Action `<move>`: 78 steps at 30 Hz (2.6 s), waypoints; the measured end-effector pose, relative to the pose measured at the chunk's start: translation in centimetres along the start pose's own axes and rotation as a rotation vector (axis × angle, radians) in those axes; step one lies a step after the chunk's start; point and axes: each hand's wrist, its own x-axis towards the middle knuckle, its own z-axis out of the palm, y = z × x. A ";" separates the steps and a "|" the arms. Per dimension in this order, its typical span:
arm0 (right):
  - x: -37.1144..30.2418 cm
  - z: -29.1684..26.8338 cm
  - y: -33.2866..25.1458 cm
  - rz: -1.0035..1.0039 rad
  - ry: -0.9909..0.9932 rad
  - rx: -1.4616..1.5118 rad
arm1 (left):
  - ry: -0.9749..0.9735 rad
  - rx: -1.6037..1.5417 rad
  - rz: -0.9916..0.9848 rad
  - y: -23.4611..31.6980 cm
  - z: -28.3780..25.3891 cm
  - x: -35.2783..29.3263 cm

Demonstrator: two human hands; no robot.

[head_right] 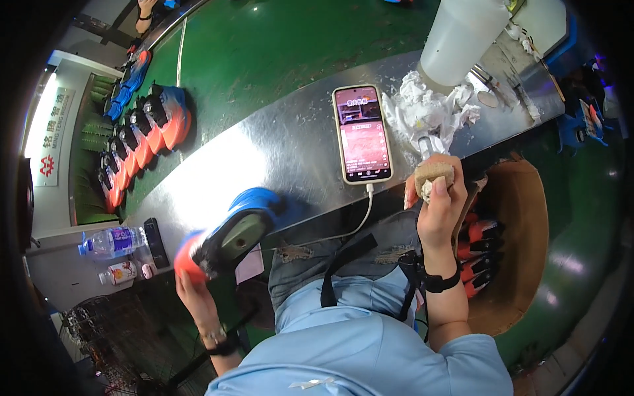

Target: Apply adhesive liquid to the edges of shoe soles using a syringe dispenser.

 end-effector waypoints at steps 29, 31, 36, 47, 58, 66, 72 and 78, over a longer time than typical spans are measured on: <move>1.3 7.9 -6.0 0.078 -0.824 0.785 | -0.954 0.253 1.204 8.4 20.7 8.2; 1.5 7.6 -5.5 0.085 -0.846 0.792 | -0.931 0.254 1.155 8.2 20.9 8.5; 0.8 7.2 -4.2 0.100 -0.650 0.703 | -0.804 0.345 1.081 7.6 20.5 9.3; -0.7 6.6 -0.9 0.372 -0.457 0.605 | -0.648 0.058 1.218 5.6 21.5 12.2; -1.5 5.2 0.2 0.539 -0.547 0.533 | -0.585 0.197 1.074 4.8 21.0 12.4; -2.3 3.6 1.0 0.579 -0.585 0.533 | -0.411 0.271 1.054 3.9 21.0 13.2; -2.7 2.6 1.7 0.593 -0.567 0.501 | -0.314 0.341 1.017 3.1 20.6 14.8; -3.0 2.2 2.1 0.609 -0.520 0.481 | -0.243 0.368 0.829 1.6 19.9 15.9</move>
